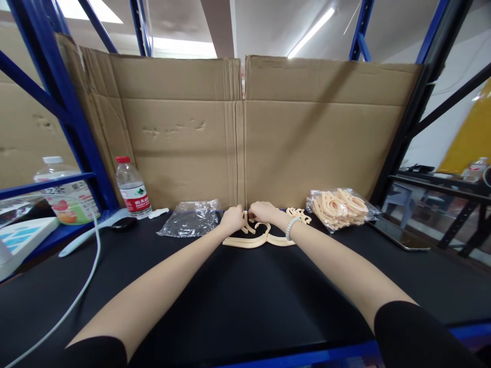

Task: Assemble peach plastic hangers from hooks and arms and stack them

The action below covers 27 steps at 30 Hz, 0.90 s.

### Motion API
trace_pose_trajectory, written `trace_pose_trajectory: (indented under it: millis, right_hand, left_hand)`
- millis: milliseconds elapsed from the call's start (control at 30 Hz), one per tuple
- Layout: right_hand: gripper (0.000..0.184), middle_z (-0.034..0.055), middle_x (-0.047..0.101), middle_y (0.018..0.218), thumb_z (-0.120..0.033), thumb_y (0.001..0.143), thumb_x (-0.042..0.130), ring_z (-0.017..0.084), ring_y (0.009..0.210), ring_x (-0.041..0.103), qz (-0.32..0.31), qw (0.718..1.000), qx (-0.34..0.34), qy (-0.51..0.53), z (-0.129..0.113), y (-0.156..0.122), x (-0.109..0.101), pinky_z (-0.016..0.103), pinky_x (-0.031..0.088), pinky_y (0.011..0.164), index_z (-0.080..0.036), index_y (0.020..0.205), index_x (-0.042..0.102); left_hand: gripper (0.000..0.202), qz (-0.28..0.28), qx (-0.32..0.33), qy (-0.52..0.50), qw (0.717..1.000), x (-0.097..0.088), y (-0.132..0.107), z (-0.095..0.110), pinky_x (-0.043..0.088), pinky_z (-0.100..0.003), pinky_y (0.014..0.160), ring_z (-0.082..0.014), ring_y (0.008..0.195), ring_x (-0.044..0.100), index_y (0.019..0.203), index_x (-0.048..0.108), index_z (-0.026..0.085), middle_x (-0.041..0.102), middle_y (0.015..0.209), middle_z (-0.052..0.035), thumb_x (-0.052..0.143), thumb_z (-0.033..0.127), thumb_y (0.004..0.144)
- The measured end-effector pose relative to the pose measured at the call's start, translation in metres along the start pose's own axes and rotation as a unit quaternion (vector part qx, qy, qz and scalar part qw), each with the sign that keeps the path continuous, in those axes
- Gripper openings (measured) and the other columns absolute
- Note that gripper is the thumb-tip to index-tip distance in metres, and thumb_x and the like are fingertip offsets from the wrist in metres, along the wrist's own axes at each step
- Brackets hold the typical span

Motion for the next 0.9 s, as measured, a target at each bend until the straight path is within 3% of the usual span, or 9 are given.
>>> trace_pose_trajectory:
  millis: [133, 233, 367, 533, 600, 667, 767, 833, 900]
  right_hand:
    - [0.019, 0.0062, 0.064, 0.104, -0.031, 0.093, 0.057, 0.019, 0.094, 0.061, 0.067, 0.998, -0.012, 0.007, -0.001, -0.004, -0.012, 0.04, 0.05, 0.084, -0.014, 0.1, 0.063]
    - [0.015, 0.0052, 0.066, 0.098, -0.026, 0.093, 0.054, 0.018, 0.09, 0.061, 0.143, 0.989, -0.005, 0.039, 0.004, -0.015, -0.031, 0.033, 0.047, 0.08, -0.016, 0.098, 0.064]
    - [0.02, 0.0033, 0.068, 0.086, -0.018, 0.092, 0.047, 0.016, 0.078, 0.061, 0.243, 0.965, 0.04, 0.091, 0.02, -0.043, -0.052, 0.025, 0.04, 0.067, -0.019, 0.104, 0.062]
    - [0.019, -0.0004, 0.065, 0.072, -0.018, 0.09, 0.046, 0.014, 0.067, 0.06, 0.317, 0.934, 0.054, 0.155, 0.027, -0.088, -0.059, 0.024, 0.04, 0.064, -0.019, 0.101, 0.061]
    - [0.02, -0.0007, 0.063, 0.069, -0.02, 0.092, 0.043, 0.013, 0.064, 0.06, 0.334, 0.923, 0.05, 0.183, 0.023, -0.107, -0.058, 0.023, 0.043, 0.064, -0.018, 0.101, 0.06]
    - [0.02, -0.0002, 0.064, 0.07, -0.022, 0.093, 0.041, 0.012, 0.063, 0.061, 0.348, 0.905, 0.039, 0.24, 0.017, -0.127, -0.056, 0.023, 0.046, 0.063, -0.018, 0.1, 0.059]
    - [0.015, 0.0025, 0.067, 0.079, -0.024, 0.089, 0.049, 0.014, 0.069, 0.064, 0.361, 0.836, 0.003, 0.413, 0.008, -0.152, -0.049, 0.026, 0.051, 0.065, -0.019, 0.096, 0.061]
    - [0.014, 0.0032, 0.067, 0.084, -0.025, 0.088, 0.052, 0.014, 0.071, 0.065, 0.337, 0.802, 0.002, 0.493, 0.003, -0.16, -0.039, 0.028, 0.054, 0.068, -0.019, 0.094, 0.064]
    - [0.017, 0.0036, 0.067, 0.088, -0.025, 0.088, 0.052, 0.014, 0.072, 0.065, 0.307, 0.777, 0.001, 0.549, -0.001, -0.163, -0.027, 0.029, 0.056, 0.066, -0.02, 0.096, 0.066]
  left_hand:
    - [0.032, -0.007, -0.02, -0.01, 1.0, 0.002, 0.001, -0.003, 0.053, -0.042, 0.083, -0.0226, 0.1, 0.061, 0.119, 0.056, 0.016, 0.059, 0.118, -0.0092, 0.058, 0.032, 0.091]
    - [0.033, -0.008, -0.034, -0.029, 0.999, 0.002, 0.001, -0.006, 0.053, -0.043, 0.083, -0.0229, 0.1, 0.061, 0.119, 0.056, 0.016, 0.059, 0.118, -0.0094, 0.058, 0.032, 0.091]
    - [0.033, 0.002, -0.044, -0.081, 0.996, -0.005, -0.004, -0.012, 0.053, -0.043, 0.084, -0.023, 0.101, 0.061, 0.12, 0.055, 0.016, 0.058, 0.119, -0.0095, 0.058, 0.031, 0.091]
    - [0.03, 0.013, -0.031, -0.21, 0.977, -0.024, -0.019, -0.016, 0.054, -0.04, 0.08, -0.0206, 0.093, 0.064, 0.117, 0.056, 0.015, 0.064, 0.109, -0.0082, 0.059, 0.028, 0.091]
    - [0.032, -0.003, -0.018, -0.276, 0.961, -0.029, -0.031, -0.01, 0.055, -0.035, 0.078, -0.0192, 0.086, 0.068, 0.118, 0.054, 0.013, 0.07, 0.093, -0.0067, 0.061, 0.018, 0.087]
    - [0.03, -0.03, -0.003, -0.344, 0.939, -0.03, -0.049, -0.001, 0.056, -0.031, 0.075, -0.0187, 0.084, 0.07, 0.117, 0.054, 0.013, 0.072, 0.091, -0.0069, 0.057, 0.014, 0.087]
    - [0.022, -0.075, 0.02, -0.425, 0.902, -0.024, -0.083, 0.015, 0.057, -0.029, 0.078, -0.0181, 0.093, 0.069, 0.11, 0.058, 0.014, 0.072, 0.103, -0.009, 0.054, 0.016, 0.088]
    - [0.023, -0.095, 0.025, -0.466, 0.88, -0.014, -0.102, 0.019, 0.057, -0.029, 0.079, -0.018, 0.095, 0.069, 0.109, 0.059, 0.015, 0.071, 0.105, -0.0091, 0.054, 0.016, 0.087]
    - [0.022, -0.108, 0.03, -0.548, 0.829, -0.002, -0.116, 0.02, 0.058, -0.031, 0.078, -0.0187, 0.091, 0.069, 0.105, 0.061, 0.015, 0.071, 0.102, -0.0087, 0.06, 0.018, 0.083]
Point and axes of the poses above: each hand's wrist, its own y-axis towards the middle knuckle, its own x-axis out of the palm, z = x × y, the point moved 9 cm from there along y, towards the middle knuckle
